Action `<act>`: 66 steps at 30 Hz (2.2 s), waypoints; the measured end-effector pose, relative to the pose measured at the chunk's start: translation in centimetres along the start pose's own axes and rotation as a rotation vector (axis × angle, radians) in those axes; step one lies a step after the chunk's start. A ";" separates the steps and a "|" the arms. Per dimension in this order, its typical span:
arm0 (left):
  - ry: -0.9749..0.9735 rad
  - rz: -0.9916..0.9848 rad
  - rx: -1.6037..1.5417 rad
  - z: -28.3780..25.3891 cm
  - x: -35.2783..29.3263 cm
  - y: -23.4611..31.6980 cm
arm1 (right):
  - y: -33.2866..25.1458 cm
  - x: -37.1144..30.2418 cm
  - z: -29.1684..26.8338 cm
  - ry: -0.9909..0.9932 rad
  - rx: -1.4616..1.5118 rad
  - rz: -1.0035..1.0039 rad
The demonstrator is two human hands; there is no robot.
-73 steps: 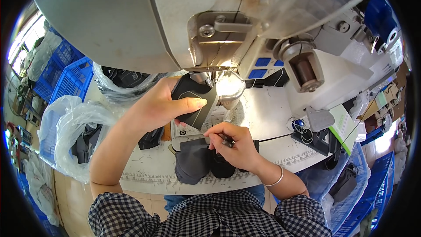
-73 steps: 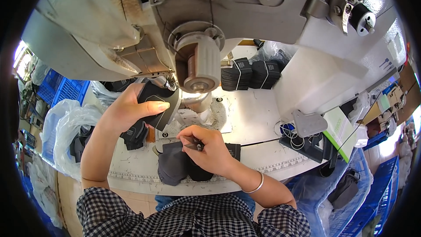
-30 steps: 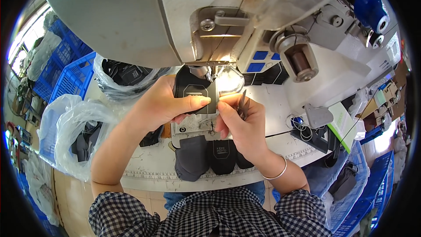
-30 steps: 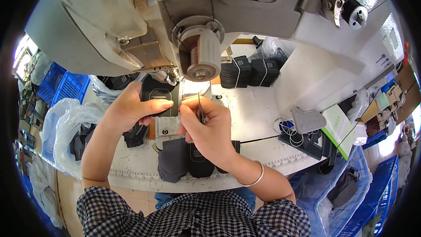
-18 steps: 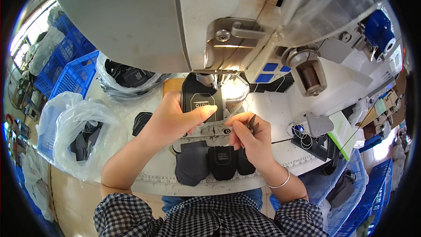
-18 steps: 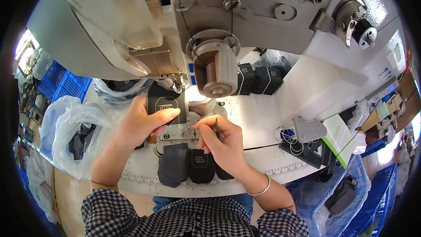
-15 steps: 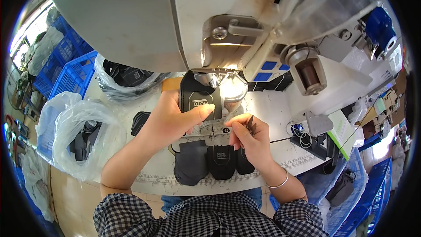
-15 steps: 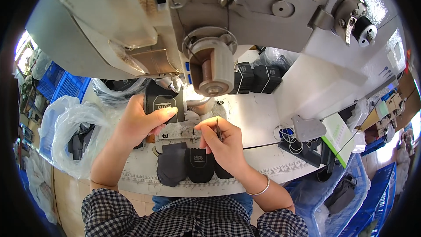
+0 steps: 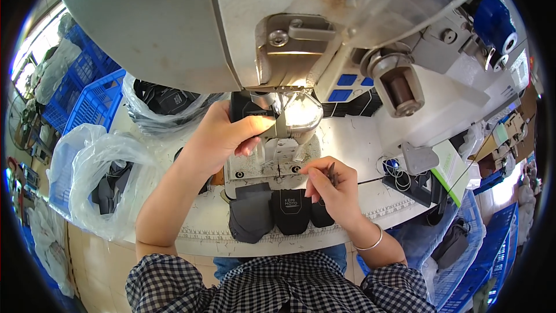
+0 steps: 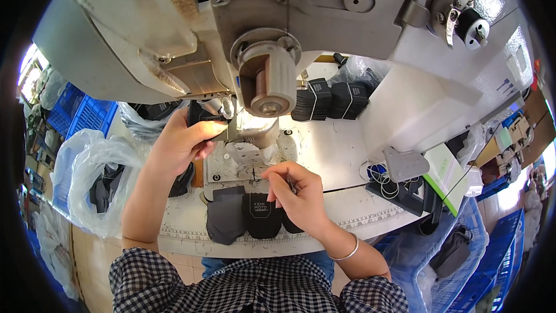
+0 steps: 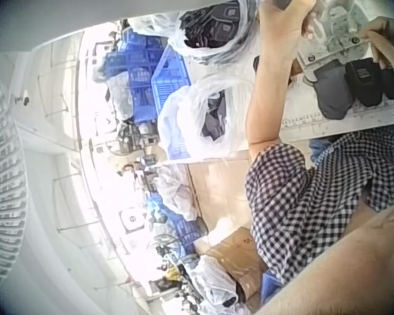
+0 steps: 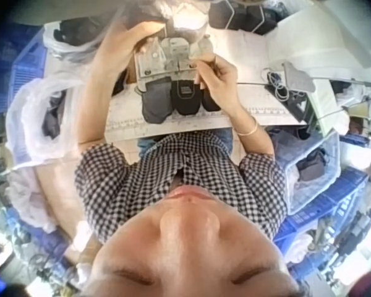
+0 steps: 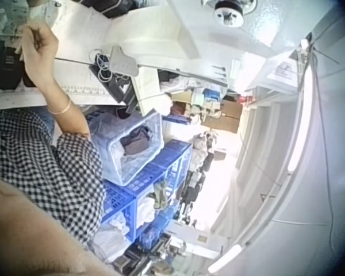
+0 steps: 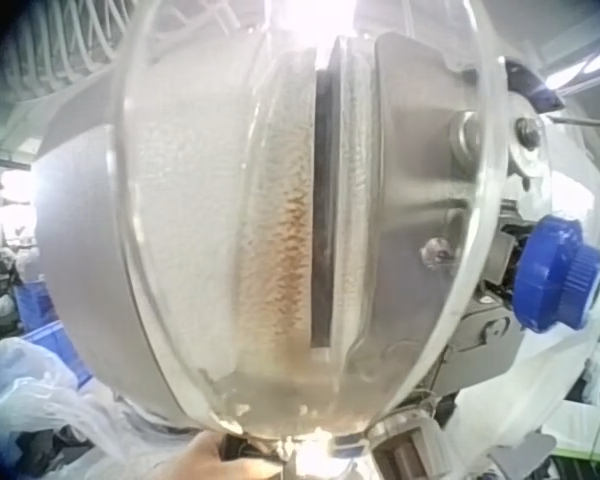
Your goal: Use an industrial sewing machine to join components of a shoe.
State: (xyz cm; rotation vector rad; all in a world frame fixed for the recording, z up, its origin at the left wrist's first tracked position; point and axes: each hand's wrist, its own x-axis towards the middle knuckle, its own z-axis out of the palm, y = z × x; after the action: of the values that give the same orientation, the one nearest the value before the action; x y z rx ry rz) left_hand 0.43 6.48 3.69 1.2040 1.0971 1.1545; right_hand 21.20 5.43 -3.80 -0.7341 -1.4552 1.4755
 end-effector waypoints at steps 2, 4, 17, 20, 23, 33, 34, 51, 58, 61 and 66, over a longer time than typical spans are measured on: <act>-0.005 0.007 -0.009 0.1 0.4 0.2 | 0.0 -0.4 -0.7 0.016 -0.008 0.023; -0.003 -0.018 -0.069 -0.2 0.5 0.4 | 0.0 -1.0 -1.1 0.069 -0.023 0.047; 0.039 0.088 -0.133 0.0 1.4 -0.3 | -1.6 -5.9 -10.6 0.683 -0.555 -0.313; 0.026 0.092 -0.132 -0.3 1.4 -0.5 | -2.2 -6.5 -12.7 0.793 -0.662 -0.363; 0.021 0.084 -0.090 -0.4 1.5 -0.5 | -2.7 -6.6 -13.8 0.864 -0.668 -0.393; -0.022 0.108 -0.132 -0.8 1.8 -1.0 | -2.4 -5.8 -15.6 0.858 -0.853 -0.318; -0.004 0.102 -0.130 -0.8 1.8 -1.0 | -2.4 -5.6 -15.8 0.857 -0.852 -0.319; 0.016 0.092 -0.137 -0.5 1.6 -0.6 | -3.7 -3.9 -15.3 0.642 -1.175 -0.125; -0.029 0.081 -0.116 -1.0 1.6 -0.8 | -3.8 -3.8 -15.2 0.620 -1.204 -0.143; -0.024 0.101 -0.092 -0.9 1.7 -0.9 | -3.7 -3.8 -15.2 0.629 -1.190 -0.121; -0.059 0.145 -0.068 -1.0 1.7 -1.1 | -3.2 -3.9 -15.4 0.661 -1.181 -0.192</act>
State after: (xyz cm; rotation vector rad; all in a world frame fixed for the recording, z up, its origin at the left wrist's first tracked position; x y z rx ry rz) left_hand -0.36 8.22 2.52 1.2735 0.9313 1.2484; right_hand 37.17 8.28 -3.34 -1.5240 -1.6800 0.0266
